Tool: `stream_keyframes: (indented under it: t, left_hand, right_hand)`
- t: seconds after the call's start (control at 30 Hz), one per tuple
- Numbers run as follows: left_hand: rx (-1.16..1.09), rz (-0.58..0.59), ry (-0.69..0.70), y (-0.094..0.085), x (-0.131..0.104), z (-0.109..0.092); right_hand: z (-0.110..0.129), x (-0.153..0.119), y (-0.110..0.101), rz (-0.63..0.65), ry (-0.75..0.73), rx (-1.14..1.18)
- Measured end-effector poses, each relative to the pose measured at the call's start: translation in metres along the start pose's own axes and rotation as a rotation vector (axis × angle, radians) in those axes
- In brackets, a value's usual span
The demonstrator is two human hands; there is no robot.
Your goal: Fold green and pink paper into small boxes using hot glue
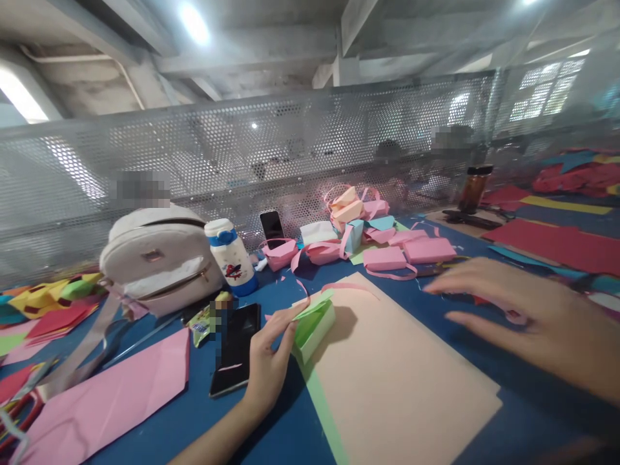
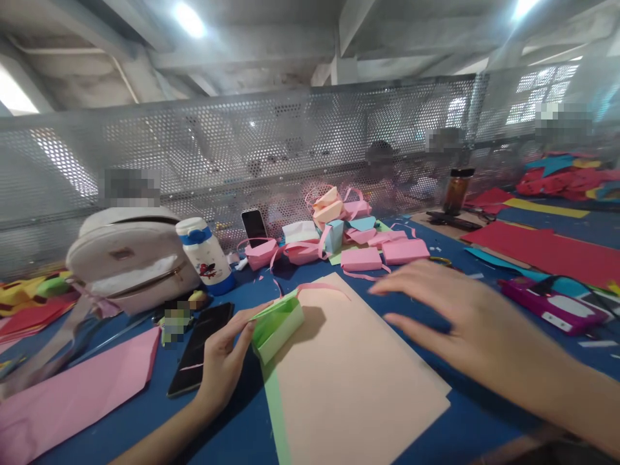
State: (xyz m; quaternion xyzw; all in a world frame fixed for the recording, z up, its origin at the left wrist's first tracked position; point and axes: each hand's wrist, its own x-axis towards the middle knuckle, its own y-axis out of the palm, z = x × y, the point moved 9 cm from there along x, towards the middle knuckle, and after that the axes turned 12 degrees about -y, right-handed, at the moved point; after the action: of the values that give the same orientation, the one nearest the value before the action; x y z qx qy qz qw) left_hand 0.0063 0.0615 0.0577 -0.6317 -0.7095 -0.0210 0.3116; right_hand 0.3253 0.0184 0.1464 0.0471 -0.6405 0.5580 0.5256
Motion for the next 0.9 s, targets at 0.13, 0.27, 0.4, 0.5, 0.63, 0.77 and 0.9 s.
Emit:
stream_keyframes:
  t: [0.13, 0.27, 0.4, 0.5, 0.63, 0.77, 0.9]
  left_hand:
    - [0.018, 0.020, 0.041, 0.002, -0.002, -0.004]
    - [0.041, 0.037, 0.097, 0.003, -0.006, -0.008]
    - [0.076, 0.030, 0.162, 0.002, -0.010, -0.011]
    - [0.119, 0.017, 0.222, 0.001, -0.013, -0.017]
    - [0.182, 0.049, 0.297, 0.006, -0.016, -0.028]
    - [0.224, 0.063, 0.356, 0.010, -0.018, -0.035]
    - [0.254, 0.083, 0.356, 0.012, -0.019, -0.034]
  right_hand:
    - [0.055, 0.049, 0.071, 0.104, -0.287, 0.134]
    - [0.067, 0.072, 0.116, 0.099, -0.342, 0.254]
    - [0.070, 0.076, 0.140, 0.117, -0.324, 0.314]
    - [0.067, 0.072, 0.144, 0.090, -0.286, 0.358]
    - [0.060, 0.063, 0.140, 0.010, -0.249, 0.408]
    - [0.061, 0.057, 0.141, -0.001, -0.253, 0.442]
    - [0.065, 0.054, 0.144, 0.000, -0.267, 0.456]
